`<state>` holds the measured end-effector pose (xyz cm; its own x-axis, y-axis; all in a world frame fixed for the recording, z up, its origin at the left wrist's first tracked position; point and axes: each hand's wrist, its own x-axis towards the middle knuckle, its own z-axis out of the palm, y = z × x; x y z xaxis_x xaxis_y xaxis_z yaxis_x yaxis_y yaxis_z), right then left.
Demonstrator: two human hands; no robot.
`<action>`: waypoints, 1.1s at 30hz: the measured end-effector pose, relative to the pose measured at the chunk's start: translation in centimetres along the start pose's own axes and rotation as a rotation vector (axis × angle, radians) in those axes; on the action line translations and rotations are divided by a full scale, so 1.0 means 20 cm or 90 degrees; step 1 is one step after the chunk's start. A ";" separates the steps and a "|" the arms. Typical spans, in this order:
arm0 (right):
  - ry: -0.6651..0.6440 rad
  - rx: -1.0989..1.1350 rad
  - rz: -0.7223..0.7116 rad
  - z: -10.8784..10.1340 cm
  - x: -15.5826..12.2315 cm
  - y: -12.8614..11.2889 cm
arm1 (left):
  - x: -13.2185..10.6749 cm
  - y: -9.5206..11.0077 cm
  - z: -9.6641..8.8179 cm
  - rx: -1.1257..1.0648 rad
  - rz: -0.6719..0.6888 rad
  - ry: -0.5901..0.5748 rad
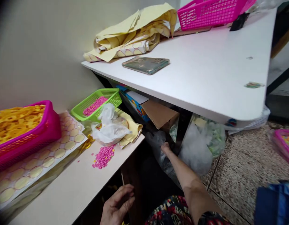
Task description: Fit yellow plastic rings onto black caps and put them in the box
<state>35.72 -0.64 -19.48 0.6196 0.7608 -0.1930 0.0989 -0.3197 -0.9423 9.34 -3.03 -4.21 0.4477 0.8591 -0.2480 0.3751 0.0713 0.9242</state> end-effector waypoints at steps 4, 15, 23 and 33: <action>0.001 0.018 -0.028 -0.05 -0.10 -0.08 | 0.20 0.06 0.16 -0.073 -0.071 -0.088; -0.101 -0.124 -0.440 -0.04 -0.59 -0.27 | 0.67 0.04 0.49 -0.337 -0.398 -0.026; 0.094 0.268 -0.071 -0.13 -0.49 -0.25 | 0.50 0.11 0.49 -0.401 -0.267 -0.035; -0.010 0.516 0.223 -0.46 -0.66 -0.20 | 0.37 0.20 0.42 -0.417 -0.291 0.085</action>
<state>34.32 -14.71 -10.59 0.4997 0.7038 -0.5050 -0.6806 -0.0416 -0.7315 20.97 -0.64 -4.84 0.2492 0.7234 -0.6440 -0.0731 0.6771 0.7323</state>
